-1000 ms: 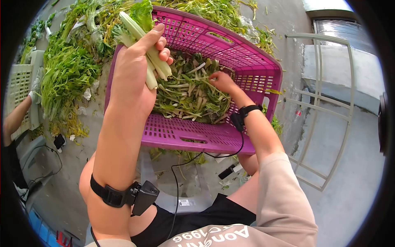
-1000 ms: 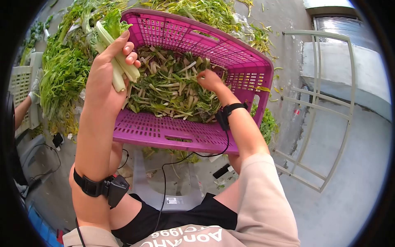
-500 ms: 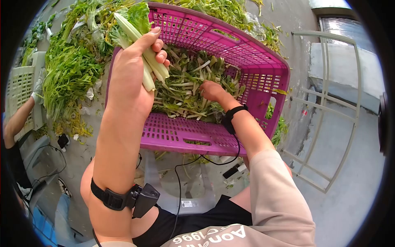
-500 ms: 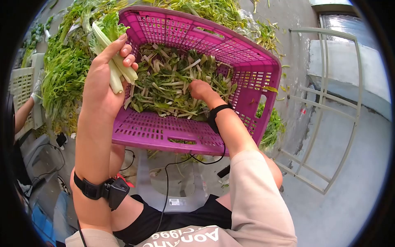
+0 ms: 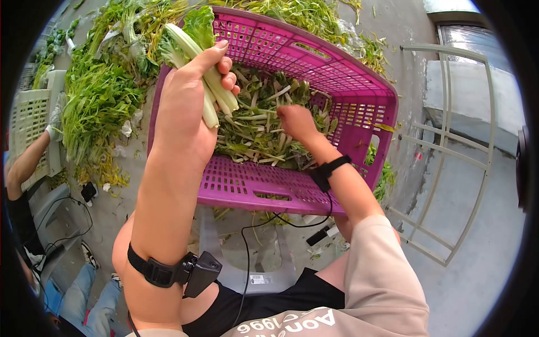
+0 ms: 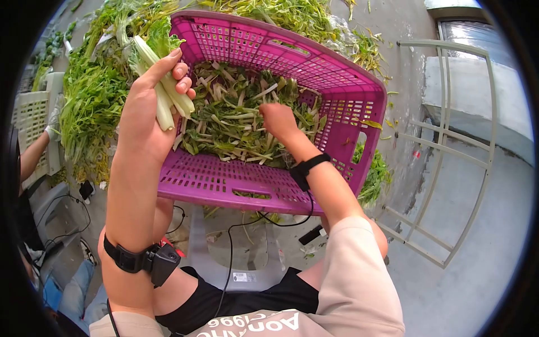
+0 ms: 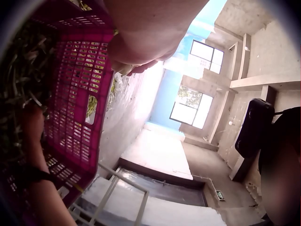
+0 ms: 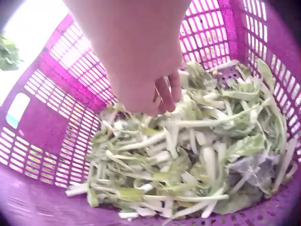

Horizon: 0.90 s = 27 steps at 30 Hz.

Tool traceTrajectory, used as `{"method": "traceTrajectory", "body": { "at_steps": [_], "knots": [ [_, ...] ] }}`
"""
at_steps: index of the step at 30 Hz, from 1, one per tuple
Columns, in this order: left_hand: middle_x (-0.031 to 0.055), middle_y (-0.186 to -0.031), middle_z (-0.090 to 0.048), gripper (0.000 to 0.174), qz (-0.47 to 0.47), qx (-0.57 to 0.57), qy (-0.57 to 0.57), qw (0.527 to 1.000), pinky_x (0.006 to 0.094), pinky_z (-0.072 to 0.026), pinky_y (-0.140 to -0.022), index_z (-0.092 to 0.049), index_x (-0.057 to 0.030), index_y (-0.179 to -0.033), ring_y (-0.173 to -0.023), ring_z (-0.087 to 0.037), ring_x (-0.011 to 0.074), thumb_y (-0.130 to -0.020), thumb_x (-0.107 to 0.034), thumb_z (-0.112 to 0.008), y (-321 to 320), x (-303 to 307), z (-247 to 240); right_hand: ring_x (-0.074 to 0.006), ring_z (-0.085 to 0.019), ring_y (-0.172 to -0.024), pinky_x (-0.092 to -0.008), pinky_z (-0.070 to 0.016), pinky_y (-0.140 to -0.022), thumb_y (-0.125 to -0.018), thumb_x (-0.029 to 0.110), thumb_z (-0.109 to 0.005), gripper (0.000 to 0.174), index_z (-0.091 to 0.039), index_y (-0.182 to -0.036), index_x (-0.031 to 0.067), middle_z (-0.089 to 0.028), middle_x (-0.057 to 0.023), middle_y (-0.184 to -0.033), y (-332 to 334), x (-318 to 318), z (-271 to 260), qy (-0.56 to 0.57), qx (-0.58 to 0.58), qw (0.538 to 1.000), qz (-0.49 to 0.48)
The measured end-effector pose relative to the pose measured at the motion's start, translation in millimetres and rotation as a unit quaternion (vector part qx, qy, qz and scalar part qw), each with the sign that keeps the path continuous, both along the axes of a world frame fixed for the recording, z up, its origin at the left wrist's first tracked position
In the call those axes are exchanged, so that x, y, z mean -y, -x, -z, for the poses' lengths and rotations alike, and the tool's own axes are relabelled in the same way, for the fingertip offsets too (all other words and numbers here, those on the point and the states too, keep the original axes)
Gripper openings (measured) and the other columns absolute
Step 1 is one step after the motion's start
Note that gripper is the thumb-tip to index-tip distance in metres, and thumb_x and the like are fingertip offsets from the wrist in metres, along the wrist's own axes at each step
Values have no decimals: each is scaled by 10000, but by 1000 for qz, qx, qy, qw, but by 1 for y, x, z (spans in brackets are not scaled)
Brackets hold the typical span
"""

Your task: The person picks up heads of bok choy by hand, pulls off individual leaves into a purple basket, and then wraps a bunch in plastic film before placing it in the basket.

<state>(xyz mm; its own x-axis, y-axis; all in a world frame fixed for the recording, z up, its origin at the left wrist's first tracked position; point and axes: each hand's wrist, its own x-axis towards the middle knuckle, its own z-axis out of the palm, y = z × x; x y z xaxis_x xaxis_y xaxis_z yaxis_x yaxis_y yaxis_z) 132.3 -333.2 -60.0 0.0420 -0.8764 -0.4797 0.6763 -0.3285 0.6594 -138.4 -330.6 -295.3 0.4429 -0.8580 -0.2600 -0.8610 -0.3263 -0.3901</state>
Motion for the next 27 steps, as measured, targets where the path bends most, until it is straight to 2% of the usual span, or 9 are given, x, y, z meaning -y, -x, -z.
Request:
{"method": "traceTrajectory", "body": {
  "at_steps": [3,6,10,13,18,22,24,25,27],
  "knots": [
    [-10,-785,-532,112,2,2,4,1000,278,-481,-651,-546,-60,-1037,-659,-522,88,-981,-140,-603,-2,-3,-2,-276,-710,-815,-402,-553,-731,-864,89,-629,196,-686,-1047,47,-724,-147,-864,-3,18,-54,-65,92,991,78],
    [-1,-767,-567,95,-19,-26,15,999,291,-471,-650,-578,-69,-954,-642,-531,102,-946,-135,-646,-6,-1,1,-143,-664,-664,-289,-529,-639,-895,83,-623,176,-674,-1037,-7,-727,-83,-821,6,42,-114,-299,177,934,79],
    [-1,-764,-568,95,-28,-17,16,999,289,-472,-638,-578,-66,-953,-631,-526,98,-950,-137,-641,-7,0,-2,-131,-640,-696,-279,-507,-611,-918,119,-647,221,-674,-1108,10,-719,-74,-880,36,66,-188,-330,426,835,109],
    [-5,-764,-548,92,-24,-10,15,1000,283,-479,-647,-554,-62,-973,-640,-523,98,-969,-132,-615,-7,1,-7,-150,-667,-826,-247,-552,-689,-1000,184,-551,269,-645,-1189,16,-697,-149,-1107,42,80,-183,-256,769,571,128],
    [-11,-764,-526,92,-23,-9,14,1000,276,-488,-654,-533,-58,-991,-655,-521,97,-988,-128,-591,-8,2,-4,-175,-697,-861,-266,-552,-684,-1008,208,-542,281,-651,-1182,16,-714,-130,-1096,39,81,-171,-186,682,646,288],
    [-3,-763,-574,91,-36,-21,17,999,302,-474,-656,-586,-71,-944,-633,-530,102,-945,-140,-646,-11,1,1,-173,-698,-779,-301,-553,-702,-942,231,-645,273,-701,-1106,21,-742,-89,-967,20,71,-125,-226,372,856,279],
    [-4,-764,-574,89,-31,-19,14,999,300,-472,-656,-589,-73,-946,-634,-530,102,-943,-140,-648,-12,1,2,-222,-710,-827,-365,-557,-756,-922,208,-644,276,-710,-1137,47,-748,-91,-988,17,70,-68,-194,211,940,186],
    [-4,-765,-575,89,-32,-19,9,999,300,-471,-657,-592,-72,-950,-635,-530,102,-943,-140,-648,-12,0,2,-258,-676,-980,-409,-537,-847,-916,186,-635,286,-704,-1167,68,-706,-107,-1128,17,70,-38,-190,107,966,140],
    [-5,-766,-576,89,-35,-16,3,999,300,-470,-659,-594,-71,-955,-636,-530,102,-942,-139,-649,-14,-2,1,-295,-642,-1132,-453,-517,-938,-909,164,-627,307,-699,-1198,88,-665,-124,-1268,17,62,7,-184,5,979,90]
  ]
}}
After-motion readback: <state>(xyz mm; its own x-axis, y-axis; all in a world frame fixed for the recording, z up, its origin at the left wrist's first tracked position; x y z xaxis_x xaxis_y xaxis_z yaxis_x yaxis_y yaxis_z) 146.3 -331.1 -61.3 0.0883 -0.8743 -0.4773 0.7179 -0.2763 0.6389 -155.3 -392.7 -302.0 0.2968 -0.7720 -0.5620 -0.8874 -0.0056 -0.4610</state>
